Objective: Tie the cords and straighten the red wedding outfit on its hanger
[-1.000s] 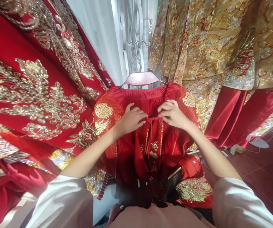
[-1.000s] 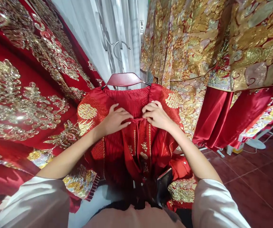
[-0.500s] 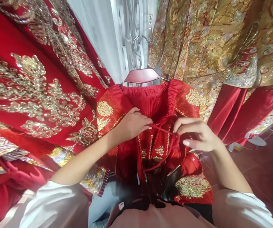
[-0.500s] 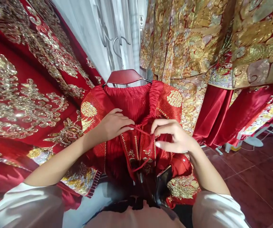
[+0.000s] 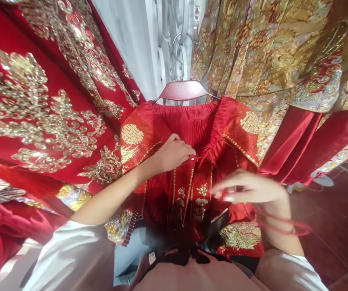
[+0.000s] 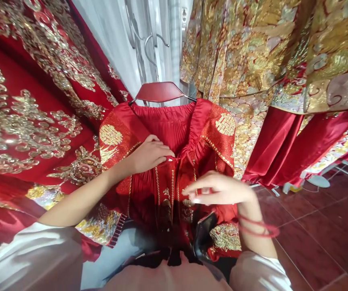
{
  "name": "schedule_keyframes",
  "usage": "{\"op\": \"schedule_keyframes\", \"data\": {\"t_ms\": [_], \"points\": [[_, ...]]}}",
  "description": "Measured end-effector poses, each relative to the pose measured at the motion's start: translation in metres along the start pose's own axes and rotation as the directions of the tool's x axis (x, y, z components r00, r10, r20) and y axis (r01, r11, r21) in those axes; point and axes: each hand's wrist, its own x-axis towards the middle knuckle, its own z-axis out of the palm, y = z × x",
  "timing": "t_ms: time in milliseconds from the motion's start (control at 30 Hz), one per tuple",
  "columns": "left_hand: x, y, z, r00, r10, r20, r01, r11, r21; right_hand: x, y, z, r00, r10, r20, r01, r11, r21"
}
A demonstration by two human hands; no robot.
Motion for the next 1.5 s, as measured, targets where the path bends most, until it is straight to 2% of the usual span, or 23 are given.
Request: {"op": "schedule_keyframes", "data": {"t_ms": [33,67,100,167,300,400,467,567,700,833,1000,1133,1200,1500], "points": [[0.001,0.001,0.0,1.0,0.005,-0.003,-0.005,1.0,-0.012,0.011,-0.005,0.017,0.998,0.062,0.022,-0.062,0.998,-0.015],[0.002,0.001,-0.001,1.0,0.013,-0.006,-0.013,1.0,-0.028,0.023,-0.008,0.033,0.992,0.129,-0.013,-0.129,0.991,-0.02],[0.002,0.002,-0.002,1.0,0.023,-0.008,-0.023,0.999,-0.048,0.034,-0.009,0.047,0.979,0.185,-0.082,-0.186,0.982,-0.006],[0.0,0.002,-0.004,0.999,0.048,-0.01,-0.049,0.995,-0.085,0.051,-0.006,0.066,0.918,0.27,-0.29,-0.268,0.962,0.046],[-0.008,0.003,-0.007,0.997,0.068,-0.025,-0.07,0.99,-0.12,0.06,0.0,0.082,0.791,0.321,-0.52,-0.29,0.946,0.142],[-0.014,0.005,-0.008,0.999,0.046,-0.029,-0.05,0.988,-0.148,0.056,-0.007,0.09,0.686,0.317,-0.654,-0.273,0.946,0.172],[-0.017,0.007,-0.008,1.0,0.016,-0.023,-0.02,0.988,-0.151,0.054,-0.013,0.097,0.642,0.304,-0.704,-0.251,0.951,0.181],[-0.02,0.007,-0.009,1.0,0.004,-0.006,-0.005,0.985,-0.173,0.056,-0.016,0.104,0.655,0.276,-0.703,-0.22,0.96,0.173],[-0.02,0.006,-0.013,1.0,0.025,0.003,-0.024,0.971,-0.236,0.065,-0.011,0.105,0.648,0.264,-0.714,-0.289,0.953,0.09],[-0.02,0.007,-0.015,0.999,0.029,0.022,-0.023,0.973,-0.229,0.067,-0.013,0.102,0.666,0.3,-0.683,-0.311,0.944,0.112],[-0.023,0.012,-0.016,1.0,-0.01,-0.002,0.009,0.985,-0.174,0.066,-0.027,0.107,0.645,0.286,-0.709,-0.332,0.94,0.078],[-0.025,0.012,-0.017,1.0,-0.001,0.006,0.002,0.978,-0.209,0.068,-0.026,0.112,0.581,0.343,-0.738,-0.327,0.929,0.175],[-0.025,0.011,-0.017,1.0,0.002,0.012,0.001,0.976,-0.216,0.069,-0.024,0.111,0.569,0.351,-0.744,-0.324,0.927,0.189],[-0.022,0.009,-0.016,0.999,0.028,0.022,-0.022,0.97,-0.243,0.064,-0.023,0.093,0.646,0.369,-0.668,-0.293,0.928,0.229]]}}
